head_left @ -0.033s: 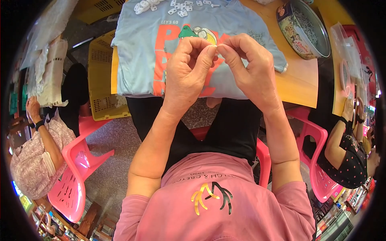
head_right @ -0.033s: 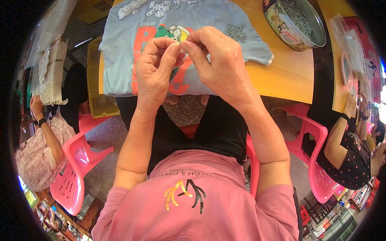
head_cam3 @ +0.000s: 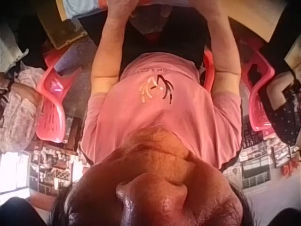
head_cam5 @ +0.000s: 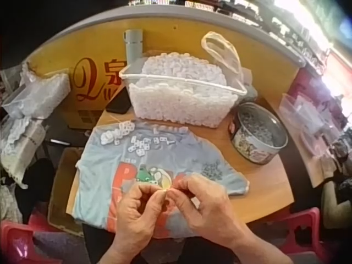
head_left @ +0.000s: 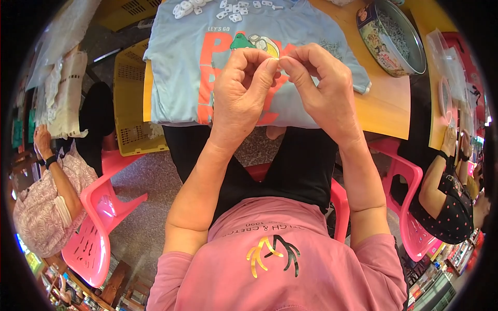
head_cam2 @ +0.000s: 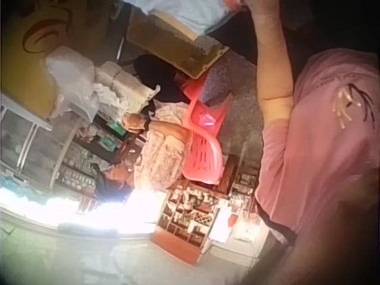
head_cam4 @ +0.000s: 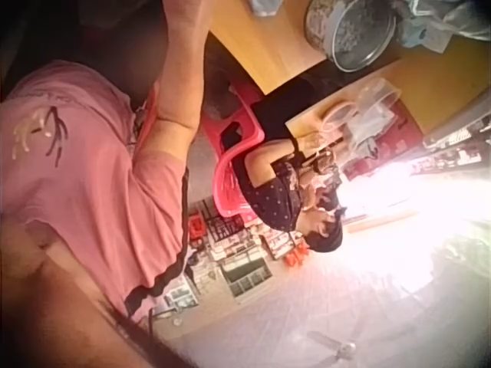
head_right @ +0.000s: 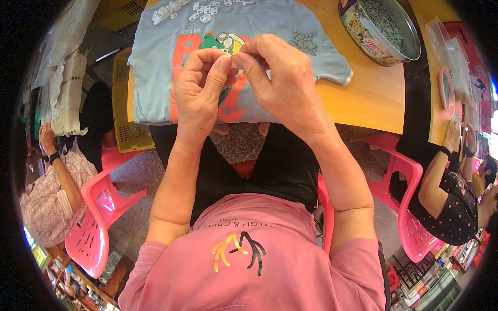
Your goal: Attaching small white plastic components to a design on a t-shirt at a manual workstation.
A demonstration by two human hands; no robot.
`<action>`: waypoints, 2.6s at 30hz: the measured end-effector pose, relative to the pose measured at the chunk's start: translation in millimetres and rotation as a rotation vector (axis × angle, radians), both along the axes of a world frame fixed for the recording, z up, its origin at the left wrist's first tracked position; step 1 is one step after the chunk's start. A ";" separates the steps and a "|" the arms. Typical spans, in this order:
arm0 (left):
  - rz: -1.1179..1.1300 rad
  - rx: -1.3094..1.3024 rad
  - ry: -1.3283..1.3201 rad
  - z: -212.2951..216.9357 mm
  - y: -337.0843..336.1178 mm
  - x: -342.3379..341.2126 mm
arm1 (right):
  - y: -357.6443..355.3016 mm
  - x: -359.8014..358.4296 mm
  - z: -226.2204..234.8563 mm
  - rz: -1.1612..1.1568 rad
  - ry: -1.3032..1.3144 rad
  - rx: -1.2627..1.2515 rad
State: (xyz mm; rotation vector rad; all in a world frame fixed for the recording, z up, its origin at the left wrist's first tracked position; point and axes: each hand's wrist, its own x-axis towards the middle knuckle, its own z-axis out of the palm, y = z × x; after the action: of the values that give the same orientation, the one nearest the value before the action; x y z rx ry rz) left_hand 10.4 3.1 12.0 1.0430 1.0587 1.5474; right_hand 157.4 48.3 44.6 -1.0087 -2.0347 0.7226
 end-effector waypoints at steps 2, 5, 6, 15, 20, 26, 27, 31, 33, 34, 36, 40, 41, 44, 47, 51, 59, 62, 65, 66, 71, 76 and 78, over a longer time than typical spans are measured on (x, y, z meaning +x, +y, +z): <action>0.023 -0.006 0.008 -2.0 0.3 0.1 | -0.5 -3.6 -2.9 -0.010 0.064 -0.080; 0.027 -0.006 -0.047 -4.4 1.2 -1.2 | -0.2 -10.8 -5.0 -0.026 0.158 -0.201; 0.034 -0.007 -0.129 -3.9 1.6 -0.8 | -0.1 -13.3 -5.2 -0.033 0.188 -0.243; 0.034 -0.002 -0.178 -6.7 4.9 -1.8 | 1.0 -16.8 -0.1 -0.052 0.302 -0.442; -0.030 0.050 -0.197 -3.8 4.0 -2.8 | 4.7 -11.7 0.9 -0.049 0.342 -0.484; -0.011 -0.010 -0.057 7.6 -0.1 0.3 | 3.2 -7.9 4.6 -0.030 0.328 -0.527; -0.029 0.009 0.054 5.8 -0.2 -0.3 | 2.4 -7.9 5.8 -0.016 0.335 -0.535; -0.036 0.126 0.208 -6.8 2.0 -2.1 | 0.7 -6.6 6.1 0.015 0.316 -0.494; -0.050 0.115 0.210 -6.7 1.6 -2.9 | -0.3 -6.0 6.2 0.017 0.282 -0.404; -0.063 0.104 0.211 -6.6 1.3 -3.0 | -1.0 -6.4 5.5 0.016 0.282 -0.404; -0.050 0.113 0.186 -6.1 0.8 -1.7 | -2.4 -9.5 1.7 -0.006 0.245 -0.327; -0.005 0.099 0.180 -4.1 -0.9 -0.3 | -6.1 -18.6 -8.5 -0.013 0.309 -0.269; -0.004 0.098 0.180 -3.9 -0.8 0.0 | -8.5 -22.1 -9.9 -0.038 0.346 -0.262; 0.042 0.095 0.208 0.0 0.1 0.6 | -10.8 -29.5 -10.0 -0.093 0.367 -0.259; 0.015 0.039 0.143 3.0 1.3 -0.3 | -9.0 -28.9 -7.8 -0.116 0.355 -0.285; -0.038 0.093 0.054 -11.6 5.3 -7.5 | -0.8 -18.7 1.3 -0.021 0.214 -0.311; -0.102 0.067 -0.034 -9.1 3.1 -8.2 | 14.3 0.0 9.4 0.174 -0.052 0.118; -0.115 0.067 -0.016 -7.9 3.1 -10.0 | 17.5 -1.1 7.8 0.224 -0.049 0.204; -0.125 0.088 -0.005 -8.0 3.2 -11.3 | 20.4 -2.1 7.2 0.254 -0.029 0.236; -0.143 0.081 0.003 -8.1 2.8 -12.1 | 21.3 -2.4 7.6 0.274 -0.022 0.243; -0.132 0.078 0.044 -5.0 -0.7 -10.5 | 17.3 -4.8 8.2 0.284 -0.010 0.232; -0.140 0.090 0.080 -9.9 -3.0 -12.0 | 13.3 -9.2 1.8 0.258 -0.001 0.216; -0.133 0.077 0.092 -8.1 -2.7 -10.7 | 9.3 -13.4 -3.1 0.236 0.028 0.202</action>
State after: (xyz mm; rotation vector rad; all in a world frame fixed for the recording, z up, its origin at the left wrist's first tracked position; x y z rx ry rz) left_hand -0.2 0.4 3.9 1.2228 0.9770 1.4538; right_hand 144.0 57.6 41.5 -0.6476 -2.1742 0.6308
